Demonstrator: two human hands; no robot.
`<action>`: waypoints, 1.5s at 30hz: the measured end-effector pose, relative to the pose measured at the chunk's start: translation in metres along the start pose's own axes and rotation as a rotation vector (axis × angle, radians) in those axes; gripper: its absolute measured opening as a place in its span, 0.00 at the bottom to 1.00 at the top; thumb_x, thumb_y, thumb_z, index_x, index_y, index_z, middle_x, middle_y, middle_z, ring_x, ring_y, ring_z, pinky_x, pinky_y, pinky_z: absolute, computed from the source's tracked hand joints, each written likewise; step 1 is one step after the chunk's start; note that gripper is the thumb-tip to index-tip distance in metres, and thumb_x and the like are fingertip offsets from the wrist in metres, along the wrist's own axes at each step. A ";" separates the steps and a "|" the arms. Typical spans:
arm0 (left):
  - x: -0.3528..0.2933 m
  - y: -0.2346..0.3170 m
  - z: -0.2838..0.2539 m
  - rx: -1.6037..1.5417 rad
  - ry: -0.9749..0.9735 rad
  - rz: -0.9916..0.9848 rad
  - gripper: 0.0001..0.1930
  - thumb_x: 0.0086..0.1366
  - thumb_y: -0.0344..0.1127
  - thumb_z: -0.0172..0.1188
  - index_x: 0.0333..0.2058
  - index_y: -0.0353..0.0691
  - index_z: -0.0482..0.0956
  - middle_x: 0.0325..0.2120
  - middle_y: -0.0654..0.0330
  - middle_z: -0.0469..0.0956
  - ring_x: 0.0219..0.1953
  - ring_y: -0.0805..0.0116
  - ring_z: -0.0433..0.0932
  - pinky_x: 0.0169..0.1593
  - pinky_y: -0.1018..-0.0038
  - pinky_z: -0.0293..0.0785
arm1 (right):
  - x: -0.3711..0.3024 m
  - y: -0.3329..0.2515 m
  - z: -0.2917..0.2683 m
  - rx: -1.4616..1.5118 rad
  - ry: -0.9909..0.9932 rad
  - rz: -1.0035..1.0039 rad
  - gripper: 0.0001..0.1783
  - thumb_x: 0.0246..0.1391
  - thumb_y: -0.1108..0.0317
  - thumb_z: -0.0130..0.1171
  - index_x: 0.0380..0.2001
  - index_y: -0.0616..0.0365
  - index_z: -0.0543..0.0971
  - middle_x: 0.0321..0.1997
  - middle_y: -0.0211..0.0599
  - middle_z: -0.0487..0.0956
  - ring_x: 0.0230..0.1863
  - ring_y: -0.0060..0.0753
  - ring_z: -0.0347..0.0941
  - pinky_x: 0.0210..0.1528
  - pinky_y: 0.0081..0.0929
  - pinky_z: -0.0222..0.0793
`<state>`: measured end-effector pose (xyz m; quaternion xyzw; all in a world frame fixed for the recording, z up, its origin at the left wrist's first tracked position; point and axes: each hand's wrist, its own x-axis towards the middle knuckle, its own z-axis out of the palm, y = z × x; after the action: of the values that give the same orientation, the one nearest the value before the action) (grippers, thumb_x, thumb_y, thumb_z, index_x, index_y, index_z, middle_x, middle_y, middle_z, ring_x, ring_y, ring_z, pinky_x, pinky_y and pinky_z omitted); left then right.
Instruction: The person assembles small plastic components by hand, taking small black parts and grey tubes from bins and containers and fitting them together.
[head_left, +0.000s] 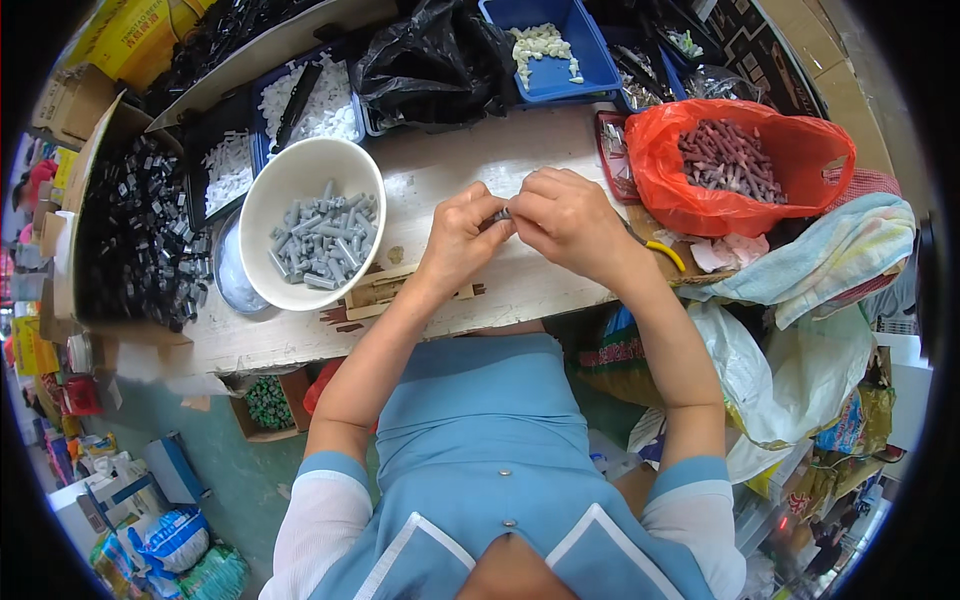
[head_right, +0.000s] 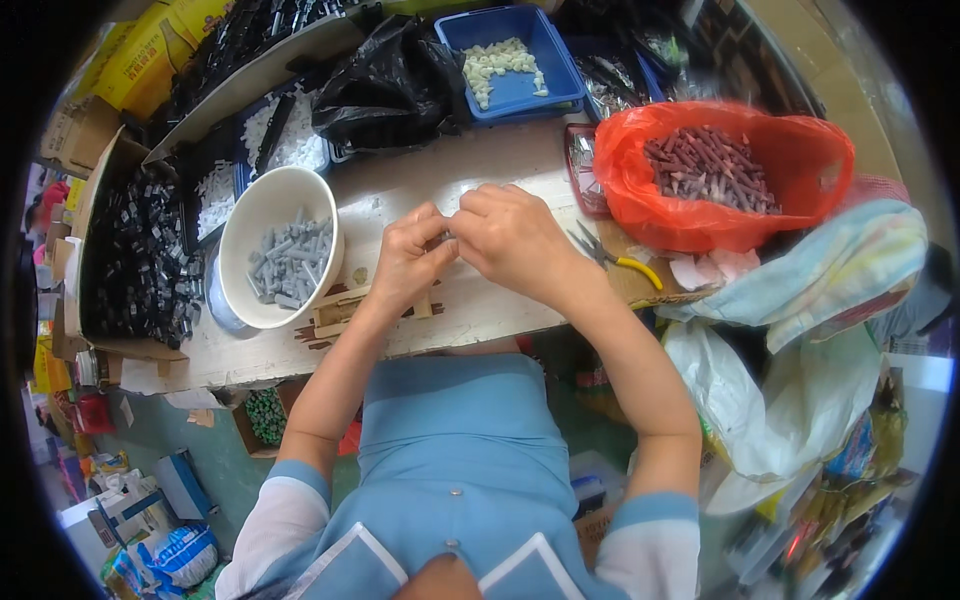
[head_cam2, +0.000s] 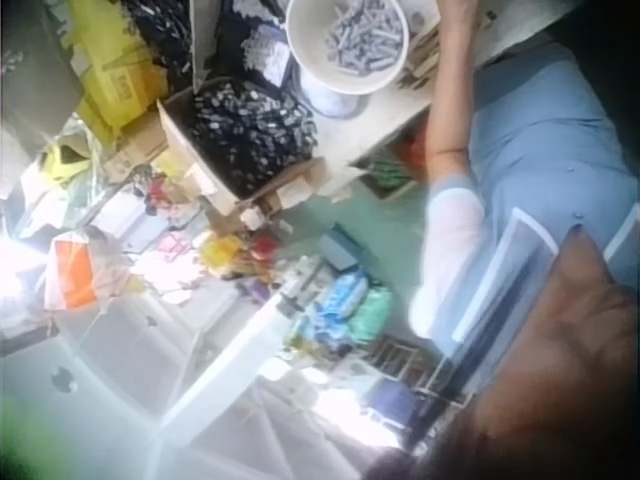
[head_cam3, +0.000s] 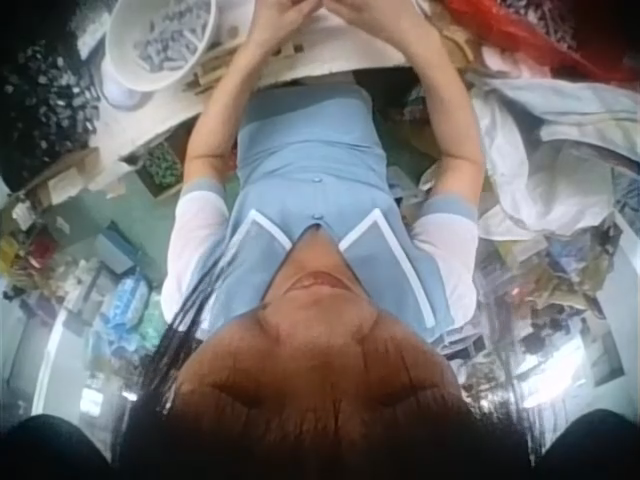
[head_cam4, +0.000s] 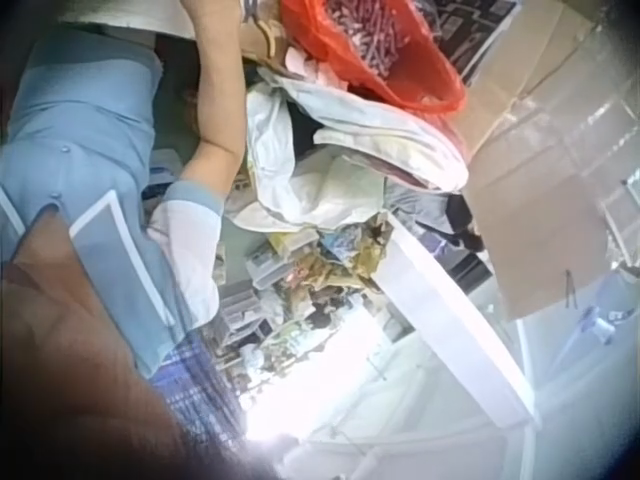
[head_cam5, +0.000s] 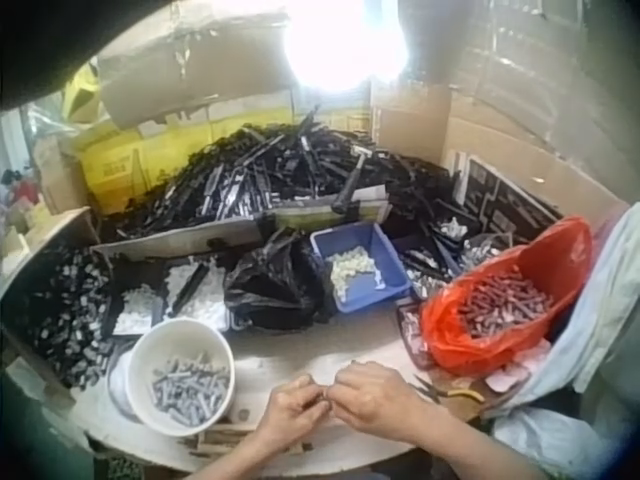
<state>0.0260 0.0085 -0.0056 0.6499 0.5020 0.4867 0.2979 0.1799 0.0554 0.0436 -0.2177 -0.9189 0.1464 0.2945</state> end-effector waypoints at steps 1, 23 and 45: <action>0.000 0.000 0.000 0.011 -0.005 -0.004 0.08 0.44 0.22 0.60 0.27 0.34 0.78 0.16 0.60 0.66 0.18 0.71 0.66 0.22 0.75 0.62 | 0.000 -0.003 0.000 -0.082 -0.010 -0.051 0.07 0.35 0.76 0.58 0.24 0.61 0.73 0.23 0.35 0.70 0.27 0.37 0.68 0.29 0.31 0.64; 0.000 -0.003 -0.005 -0.085 0.004 0.017 0.06 0.47 0.26 0.64 0.26 0.34 0.78 0.16 0.63 0.66 0.18 0.76 0.64 0.22 0.79 0.60 | -0.007 0.006 -0.006 0.032 0.132 0.080 0.13 0.40 0.81 0.56 0.33 0.60 0.76 0.33 0.39 0.74 0.35 0.39 0.71 0.35 0.27 0.68; 0.000 0.000 -0.006 -0.086 -0.082 0.016 0.07 0.53 0.31 0.60 0.31 0.35 0.78 0.20 0.65 0.66 0.20 0.78 0.63 0.24 0.81 0.59 | 0.108 0.121 -0.022 -0.696 -0.270 0.589 0.12 0.42 0.76 0.47 0.30 0.63 0.79 0.36 0.52 0.76 0.39 0.51 0.74 0.39 0.39 0.71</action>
<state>0.0204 0.0081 -0.0035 0.6598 0.4630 0.4831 0.3420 0.1518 0.2151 0.0642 -0.5337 -0.8426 -0.0661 0.0278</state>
